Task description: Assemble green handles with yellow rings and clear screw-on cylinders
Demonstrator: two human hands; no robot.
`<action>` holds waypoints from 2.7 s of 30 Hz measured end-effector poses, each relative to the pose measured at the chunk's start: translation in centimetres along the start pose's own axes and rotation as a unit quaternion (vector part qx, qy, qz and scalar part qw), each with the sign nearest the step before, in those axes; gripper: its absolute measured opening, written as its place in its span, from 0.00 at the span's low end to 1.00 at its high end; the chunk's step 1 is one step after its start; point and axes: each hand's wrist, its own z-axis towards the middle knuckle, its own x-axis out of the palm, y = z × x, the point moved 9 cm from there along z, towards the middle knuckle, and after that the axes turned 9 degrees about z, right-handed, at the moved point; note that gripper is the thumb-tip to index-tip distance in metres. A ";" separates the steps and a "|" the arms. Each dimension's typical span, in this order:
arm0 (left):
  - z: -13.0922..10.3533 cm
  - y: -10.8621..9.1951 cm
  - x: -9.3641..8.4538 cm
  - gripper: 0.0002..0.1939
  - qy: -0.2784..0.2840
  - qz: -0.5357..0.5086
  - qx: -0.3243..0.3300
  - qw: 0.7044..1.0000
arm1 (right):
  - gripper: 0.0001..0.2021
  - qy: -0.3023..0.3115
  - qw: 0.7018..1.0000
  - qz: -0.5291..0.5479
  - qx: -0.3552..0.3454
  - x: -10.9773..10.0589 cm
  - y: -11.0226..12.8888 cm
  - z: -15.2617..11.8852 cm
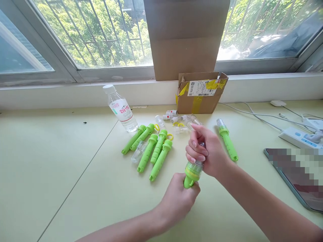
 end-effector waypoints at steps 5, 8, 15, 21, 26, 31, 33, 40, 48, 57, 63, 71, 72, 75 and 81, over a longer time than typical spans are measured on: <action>0.0 0.1 0.6 0.18 0.044 -0.050 0.008 0.998 | 0.21 -0.009 0.999 -0.043 -0.023 0.3 0.6 -0.4; -1.4 0.3 3.7 0.18 0.277 -0.211 -0.051 0.936 | 0.17 0.141 0.989 0.008 0.050 1.7 -0.3 -0.1; -2.7 -0.2 5.1 0.15 0.365 -0.233 -0.061 0.899 | 0.20 0.284 0.953 0.033 0.098 3.1 -0.8 -1.1; -0.6 0.9 1.1 0.16 -0.003 -0.062 -0.039 0.997 | 0.22 0.007 1.000 -0.018 0.016 0.6 0.0 -0.1; -0.7 1.1 2.6 0.15 0.089 -0.134 -0.045 0.986 | 0.18 0.006 0.999 -0.050 0.013 0.3 -0.1 -0.2; -3.2 -0.7 5.5 0.15 0.366 -0.309 -0.062 0.876 | 0.14 0.247 0.963 0.042 0.101 2.7 -1.0 -0.8; -2.9 -0.5 5.3 0.14 0.344 -0.281 -0.066 0.894 | 0.16 0.260 0.959 0.042 0.103 2.8 -1.0 -0.9; -1.4 1.4 1.8 0.16 0.034 -0.104 -0.091 0.990 | 0.20 0.007 1.000 -0.001 0.017 0.9 -0.1 -0.8; -3.6 -1.2 5.1 0.16 0.393 -0.262 -0.051 0.880 | 0.13 0.265 0.962 0.020 0.065 4.3 -0.3 -2.3; -1.2 0.2 2.5 0.13 0.163 -0.081 -0.057 0.982 | 0.23 0.187 0.982 0.039 -0.008 3.5 1.1 -1.8; -1.3 -2.4 -0.5 0.14 -0.015 0.004 0.056 0.998 | 0.20 0.061 0.994 -0.015 -0.086 2.8 2.5 -2.5; -3.7 -1.3 5.1 0.19 0.418 -0.250 -0.039 0.873 | 0.12 0.268 0.962 0.025 0.038 4.5 0.2 -2.6; -3.9 -1.4 5.3 0.20 0.430 -0.252 -0.034 0.866 | 0.11 0.292 0.954 0.030 0.054 4.7 -0.2 -2.8; -2.8 -0.6 5.2 0.20 0.373 -0.197 -0.028 0.906 | 0.11 0.300 0.952 0.004 0.066 4.6 -0.8 -2.9; -0.1 0.4 1.8 0.14 0.136 -0.057 -0.019 0.989 | 0.18 0.208 0.978 -0.022 -0.003 3.6 0.7 -1.9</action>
